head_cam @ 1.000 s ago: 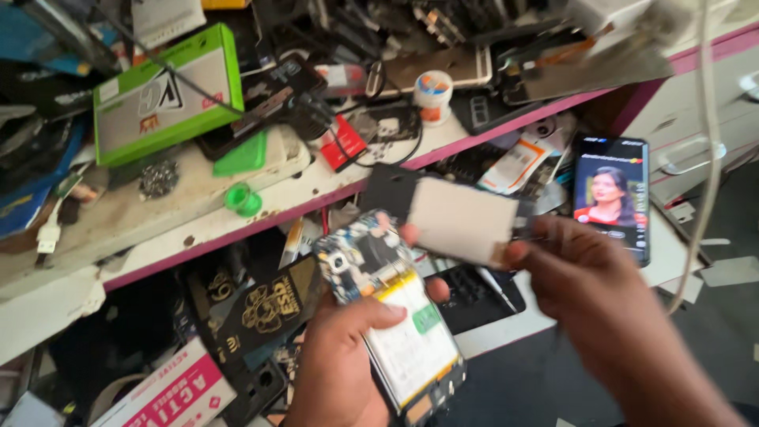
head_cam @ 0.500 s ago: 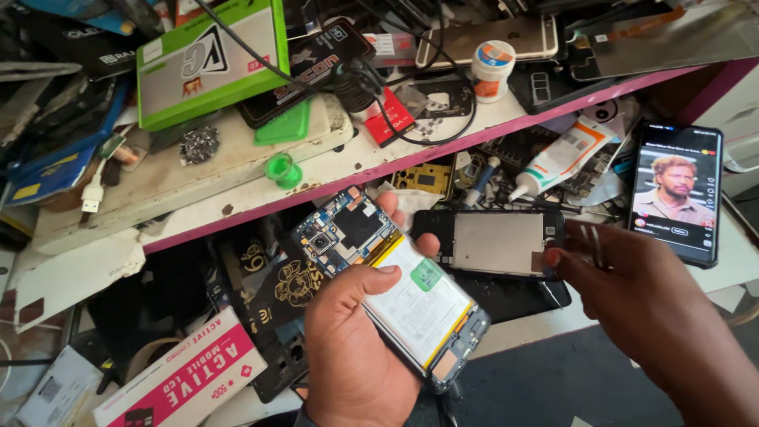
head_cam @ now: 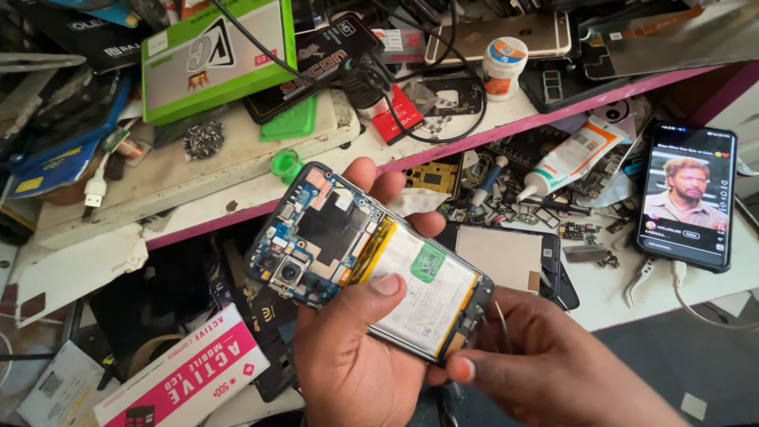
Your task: The person disassembles a mobile phone by removing the back cover and prying apart the internal chassis and battery using their hands and a small tool.
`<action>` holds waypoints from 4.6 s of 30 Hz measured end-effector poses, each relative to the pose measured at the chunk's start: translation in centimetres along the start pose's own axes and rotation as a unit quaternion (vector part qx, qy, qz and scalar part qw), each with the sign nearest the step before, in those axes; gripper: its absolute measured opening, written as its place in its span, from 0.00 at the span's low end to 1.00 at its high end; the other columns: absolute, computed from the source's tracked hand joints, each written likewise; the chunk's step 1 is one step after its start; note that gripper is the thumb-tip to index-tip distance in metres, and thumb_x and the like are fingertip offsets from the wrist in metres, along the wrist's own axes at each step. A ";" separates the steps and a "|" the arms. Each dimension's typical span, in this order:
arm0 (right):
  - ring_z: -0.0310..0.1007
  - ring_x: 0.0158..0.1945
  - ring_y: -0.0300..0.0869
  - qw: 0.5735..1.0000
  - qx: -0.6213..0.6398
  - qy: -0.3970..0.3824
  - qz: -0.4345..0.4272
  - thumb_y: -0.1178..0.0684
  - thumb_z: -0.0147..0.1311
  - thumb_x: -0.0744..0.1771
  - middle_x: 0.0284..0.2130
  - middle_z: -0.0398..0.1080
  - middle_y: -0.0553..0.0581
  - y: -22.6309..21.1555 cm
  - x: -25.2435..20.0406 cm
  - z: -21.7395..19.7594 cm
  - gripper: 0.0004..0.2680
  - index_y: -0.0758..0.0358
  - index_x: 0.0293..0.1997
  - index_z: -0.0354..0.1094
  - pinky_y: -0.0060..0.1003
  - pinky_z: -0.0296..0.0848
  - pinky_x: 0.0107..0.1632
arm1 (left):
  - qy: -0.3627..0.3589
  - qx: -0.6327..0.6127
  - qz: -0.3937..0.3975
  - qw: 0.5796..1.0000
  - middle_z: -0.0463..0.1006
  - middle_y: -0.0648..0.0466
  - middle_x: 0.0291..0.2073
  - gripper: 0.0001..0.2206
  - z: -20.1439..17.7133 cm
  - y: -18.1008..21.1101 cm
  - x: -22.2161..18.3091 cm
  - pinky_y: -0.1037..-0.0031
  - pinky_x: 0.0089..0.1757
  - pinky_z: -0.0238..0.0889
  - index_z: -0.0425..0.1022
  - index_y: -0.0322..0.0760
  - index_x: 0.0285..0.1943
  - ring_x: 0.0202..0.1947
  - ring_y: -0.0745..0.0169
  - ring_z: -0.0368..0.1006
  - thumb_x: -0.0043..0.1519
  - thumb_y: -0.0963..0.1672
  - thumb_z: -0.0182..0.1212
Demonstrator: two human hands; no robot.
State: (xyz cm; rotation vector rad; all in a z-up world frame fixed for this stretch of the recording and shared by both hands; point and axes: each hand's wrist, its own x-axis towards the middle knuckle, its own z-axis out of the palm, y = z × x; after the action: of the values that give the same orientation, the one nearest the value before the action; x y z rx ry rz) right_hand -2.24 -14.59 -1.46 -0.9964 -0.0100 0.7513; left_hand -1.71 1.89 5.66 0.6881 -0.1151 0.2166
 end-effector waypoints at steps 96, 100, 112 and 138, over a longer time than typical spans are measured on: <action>0.79 0.41 0.36 0.771 -0.442 0.257 -0.380 0.63 0.66 0.60 0.36 0.74 0.50 0.3 -1.7 4.3 0.08 0.60 0.39 0.79 0.27 0.77 0.42 | -0.022 0.014 -0.045 0.999 0.70 0.46 0.47 0.37 -0.3 -1.2 0.0 0.59 0.49 0.68 0.45 0.34 0.83 0.47 0.53 0.72 0.70 0.55 0.52; 0.78 0.39 0.35 0.750 -0.458 0.264 -0.398 0.62 0.66 0.61 0.34 0.76 0.50 0.5 -1.6 4.3 0.07 0.59 0.39 0.79 0.27 0.77 0.41 | -0.011 0.030 -0.050 0.998 0.70 0.47 0.46 0.40 -0.5 -1.4 0.0 0.61 0.48 0.68 0.46 0.35 0.82 0.46 0.54 0.72 0.67 0.57 0.57; 0.78 0.39 0.35 0.746 -0.454 0.241 -0.424 0.63 0.66 0.62 0.34 0.76 0.50 0.2 -1.5 4.3 0.06 0.60 0.38 0.77 0.27 0.76 0.42 | -0.006 0.039 -0.039 0.998 0.71 0.48 0.45 0.41 -0.6 -2.2 -0.3 0.60 0.48 0.68 0.49 0.35 0.82 0.45 0.54 0.73 0.66 0.58 0.58; 0.81 0.38 0.36 0.784 -0.431 0.227 -0.385 0.65 0.59 0.63 0.34 0.79 0.50 0.5 -1.8 2.7 0.09 0.62 0.44 0.76 0.29 0.79 0.40 | 0.064 0.118 0.035 0.990 0.68 0.44 0.53 0.31 -0.3 -3.9 -0.2 0.50 0.59 0.67 0.50 0.33 0.75 0.58 0.40 0.72 0.62 0.39 0.56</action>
State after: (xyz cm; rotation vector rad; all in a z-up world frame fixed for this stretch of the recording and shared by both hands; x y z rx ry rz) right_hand -4.78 -13.42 0.24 -1.8616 -0.3523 -0.3394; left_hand -0.97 -0.93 2.99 0.9033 0.0108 0.3451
